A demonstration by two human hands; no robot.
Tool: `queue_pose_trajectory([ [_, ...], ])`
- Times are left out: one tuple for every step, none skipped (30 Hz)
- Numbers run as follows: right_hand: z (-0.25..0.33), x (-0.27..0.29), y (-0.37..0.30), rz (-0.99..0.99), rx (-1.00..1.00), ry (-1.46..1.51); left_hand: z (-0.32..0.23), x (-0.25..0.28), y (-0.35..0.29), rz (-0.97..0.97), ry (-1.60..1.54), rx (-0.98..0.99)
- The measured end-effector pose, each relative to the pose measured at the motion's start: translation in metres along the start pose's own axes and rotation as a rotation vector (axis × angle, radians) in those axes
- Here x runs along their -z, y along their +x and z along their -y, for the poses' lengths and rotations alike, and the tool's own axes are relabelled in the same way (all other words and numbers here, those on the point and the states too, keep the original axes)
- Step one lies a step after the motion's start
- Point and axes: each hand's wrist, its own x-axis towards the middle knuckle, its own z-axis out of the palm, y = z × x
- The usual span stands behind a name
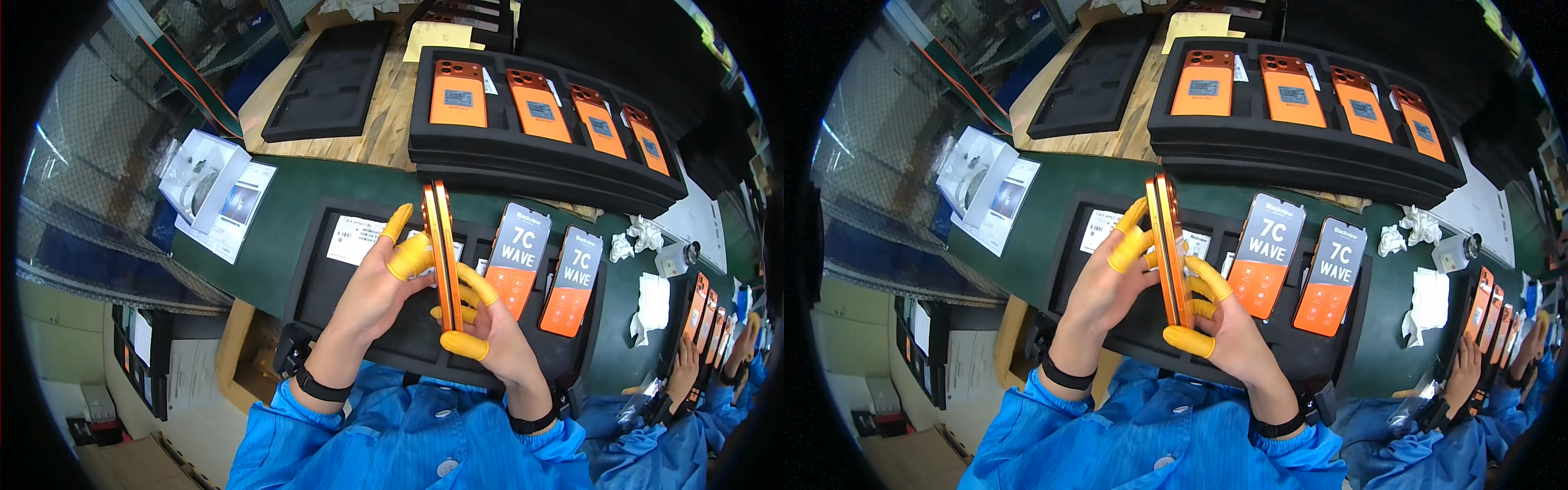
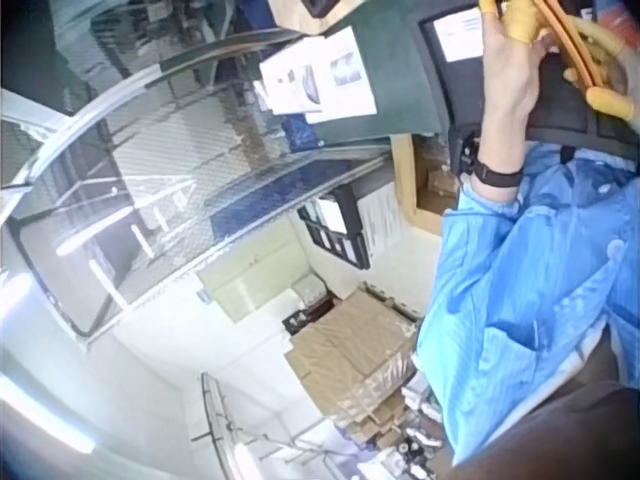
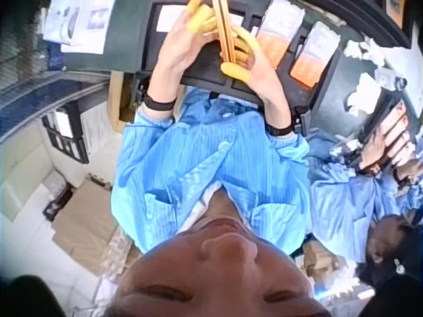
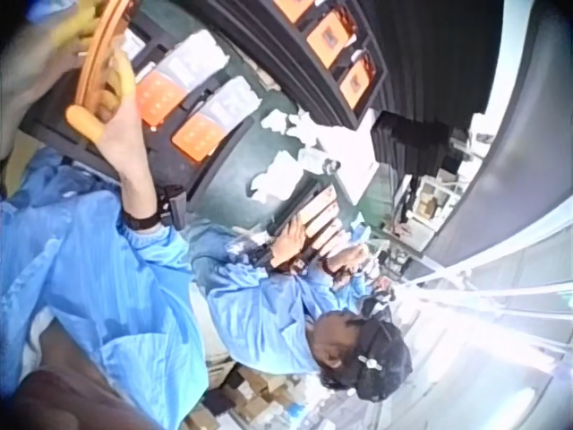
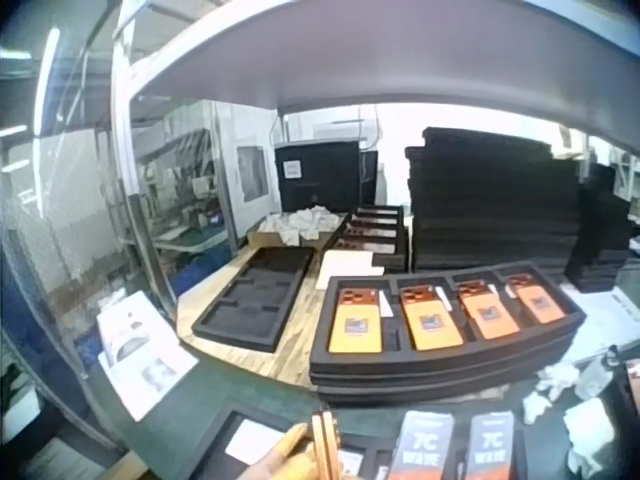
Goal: Cleaning and inspecting smartphones on a factory assembly line.
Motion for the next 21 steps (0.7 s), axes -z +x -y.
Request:
queue_pose_trajectory([
  [-0.001,-0.001,-0.003,0.005,-0.004,0.023,0.002,0.001,-0.002,-0.015,-0.046,-0.006],
  [-0.002,-0.001,-0.005,0.010,-0.008,0.047,0.005,0.002,-0.003,-0.029,-0.091,-0.011],
  [-0.002,-0.001,-0.006,0.013,-0.006,0.048,0.006,0.002,-0.005,-0.031,-0.088,-0.014],
  [-0.002,0.000,-0.007,0.003,-0.015,0.064,0.008,0.001,-0.006,-0.020,-0.069,-0.025],
  [-0.002,0.000,-0.008,-0.007,-0.025,0.079,0.008,0.001,-0.006,-0.009,-0.050,-0.036],
  [-0.002,0.000,-0.009,-0.006,-0.022,0.080,0.008,-0.002,-0.008,-0.008,-0.047,-0.037],
  [-0.003,0.000,-0.009,-0.011,-0.024,0.066,0.007,-0.005,-0.008,-0.021,-0.019,-0.035],
  [-0.003,0.000,-0.010,-0.016,-0.026,0.053,0.006,-0.007,-0.009,-0.035,0.009,-0.032],
  [-0.005,0.001,-0.010,-0.014,-0.022,0.052,0.005,-0.007,-0.009,-0.034,0.011,-0.036],
  [-0.007,0.001,-0.010,-0.009,-0.017,0.073,0.005,-0.007,-0.010,-0.005,0.028,-0.020],
  [-0.008,0.002,-0.010,-0.003,-0.013,0.093,0.004,-0.007,-0.009,0.024,0.044,-0.004],
  [-0.009,0.002,-0.010,-0.006,-0.024,0.109,0.003,-0.006,-0.006,0.030,0.036,0.015],
  [-0.010,0.002,-0.010,-0.002,-0.023,0.108,0.005,-0.004,-0.006,0.028,0.036,0.011],
  [-0.011,0.001,-0.009,-0.006,-0.007,0.084,0.009,-0.002,-0.006,0.058,0.065,-0.033],
  [-0.012,0.001,-0.008,-0.010,0.009,0.060,0.011,0.000,-0.006,0.088,0.094,-0.077],
  [-0.013,0.001,-0.008,-0.009,0.008,0.058,0.009,-0.002,-0.006,0.066,0.089,-0.036],
  [-0.013,0.001,-0.008,0.006,-0.007,0.076,0.008,-0.002,-0.006,0.065,0.088,-0.039],
  [-0.014,0.001,-0.008,0.021,-0.022,0.095,0.007,-0.003,-0.006,0.058,0.110,-0.026],
  [-0.016,0.002,-0.008,0.024,-0.021,0.091,0.006,-0.003,-0.007,0.050,0.133,-0.013],
  [-0.020,0.004,-0.008,0.038,0.013,0.021,0.004,-0.002,-0.007,0.050,0.132,-0.019],
  [-0.021,0.004,-0.008,0.053,0.049,-0.050,0.003,-0.001,-0.008,0.075,0.182,-0.031],
])
